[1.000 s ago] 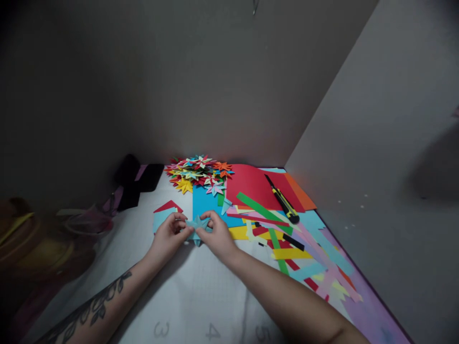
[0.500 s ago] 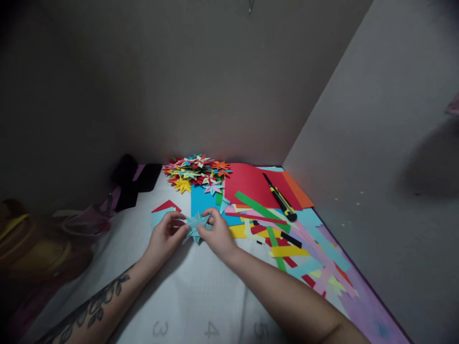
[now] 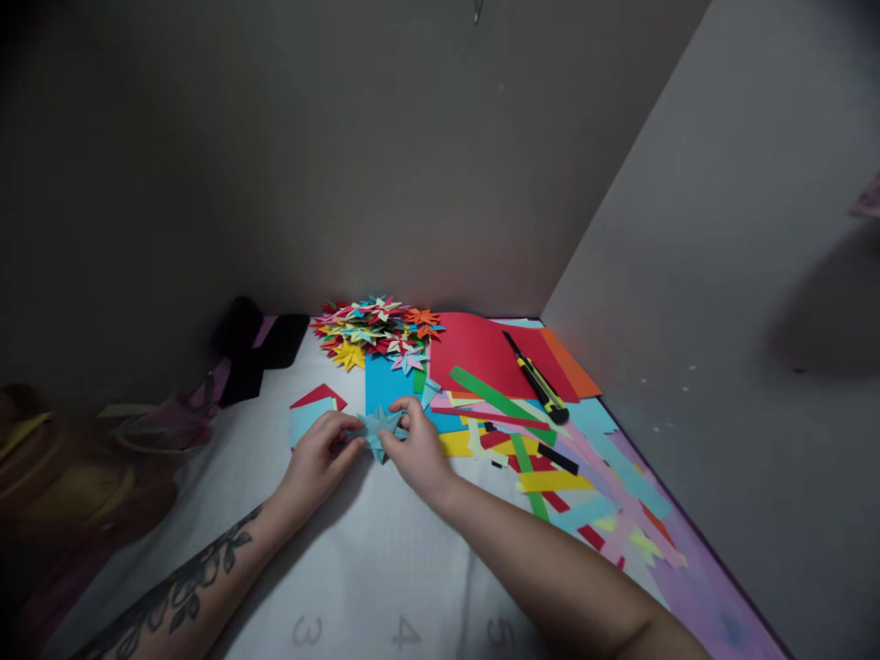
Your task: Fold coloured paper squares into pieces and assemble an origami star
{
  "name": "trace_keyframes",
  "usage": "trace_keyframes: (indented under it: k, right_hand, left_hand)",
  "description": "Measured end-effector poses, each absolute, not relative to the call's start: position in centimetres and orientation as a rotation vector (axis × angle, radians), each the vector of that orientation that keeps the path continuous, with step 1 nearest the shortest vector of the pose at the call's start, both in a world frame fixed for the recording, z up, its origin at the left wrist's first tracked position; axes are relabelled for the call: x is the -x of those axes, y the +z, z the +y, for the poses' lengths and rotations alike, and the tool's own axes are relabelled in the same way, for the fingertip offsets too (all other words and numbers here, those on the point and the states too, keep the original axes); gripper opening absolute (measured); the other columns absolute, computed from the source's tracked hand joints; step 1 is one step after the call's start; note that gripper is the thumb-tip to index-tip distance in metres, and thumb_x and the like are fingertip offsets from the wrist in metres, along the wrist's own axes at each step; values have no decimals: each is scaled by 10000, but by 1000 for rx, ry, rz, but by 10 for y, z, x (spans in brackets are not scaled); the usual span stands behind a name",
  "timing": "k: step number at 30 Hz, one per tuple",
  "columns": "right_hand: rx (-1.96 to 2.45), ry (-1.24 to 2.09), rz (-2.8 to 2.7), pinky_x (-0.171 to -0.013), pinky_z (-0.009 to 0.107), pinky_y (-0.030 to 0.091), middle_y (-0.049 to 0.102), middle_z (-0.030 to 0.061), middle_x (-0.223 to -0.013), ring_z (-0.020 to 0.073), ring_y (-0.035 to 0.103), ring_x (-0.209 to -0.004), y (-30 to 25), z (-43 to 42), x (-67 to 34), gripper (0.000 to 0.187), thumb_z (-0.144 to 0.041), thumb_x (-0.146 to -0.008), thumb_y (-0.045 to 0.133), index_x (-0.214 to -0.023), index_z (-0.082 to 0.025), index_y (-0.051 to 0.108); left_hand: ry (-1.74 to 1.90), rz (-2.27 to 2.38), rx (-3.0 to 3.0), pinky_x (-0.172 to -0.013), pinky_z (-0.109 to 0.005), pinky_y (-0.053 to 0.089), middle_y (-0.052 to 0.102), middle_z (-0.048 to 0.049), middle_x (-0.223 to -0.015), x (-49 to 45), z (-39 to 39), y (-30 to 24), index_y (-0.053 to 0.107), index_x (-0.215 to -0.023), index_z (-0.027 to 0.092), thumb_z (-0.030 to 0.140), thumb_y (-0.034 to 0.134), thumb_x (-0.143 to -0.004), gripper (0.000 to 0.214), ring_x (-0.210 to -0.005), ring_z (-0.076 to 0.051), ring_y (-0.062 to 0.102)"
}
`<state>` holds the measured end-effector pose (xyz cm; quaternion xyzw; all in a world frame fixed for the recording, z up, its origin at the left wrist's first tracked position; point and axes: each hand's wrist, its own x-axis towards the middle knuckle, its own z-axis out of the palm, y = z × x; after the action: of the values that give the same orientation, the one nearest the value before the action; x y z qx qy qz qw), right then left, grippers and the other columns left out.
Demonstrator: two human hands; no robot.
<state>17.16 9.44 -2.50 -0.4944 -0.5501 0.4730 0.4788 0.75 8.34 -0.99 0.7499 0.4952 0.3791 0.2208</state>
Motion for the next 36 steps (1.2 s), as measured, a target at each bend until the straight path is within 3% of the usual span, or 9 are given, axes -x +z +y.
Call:
trace_keyframes:
  k: [14, 21, 27, 36]
  right_hand:
    - [1233, 1108, -1356, -473, 185, 409, 477, -75, -631, 93, 502, -513, -28, 95, -172, 266, -212, -724, 567, -950, -222, 427]
    - [1205, 1130, -1329, -457, 193, 427, 482, -75, -637, 91, 504, -486, -28, 93, -171, 256, -217, -735, 568, -947, -223, 424]
    - [1215, 1115, -1353, -458, 186, 425, 492, -77, -636, 86, 507, -491, -27, 94, -172, 257, -215, -731, 575, -944, -223, 432]
    - [1190, 1180, -1313, -450, 194, 449, 503, -79, -642, 90, 526, -487, -27, 92, -169, 267, -219, -727, 572, -944, -227, 417]
  left_hand:
    - [1069, 1361, -2094, -788, -305, 430, 554, -44, -858, -10, 81, -1, 594, -767, 193, 249, 504, -841, 130, -869, -182, 536]
    - [967, 1412, -2343, -773, -327, 428, 547, -61, -917, -5, 86, -8, 609, -854, 195, 222, 512, -846, 100, -889, -200, 514]
    - [950, 1369, -2342, -771, -317, 414, 529, -52, -928, -4, 86, -8, 560, -814, 192, 162, 499, -834, 70, -892, -190, 495]
    - [1007, 1427, -1984, -634, -263, 399, 544, 3, -743, -8, 89, -17, 473, -787, 195, 249, 429, -874, 111, -681, -142, 497]
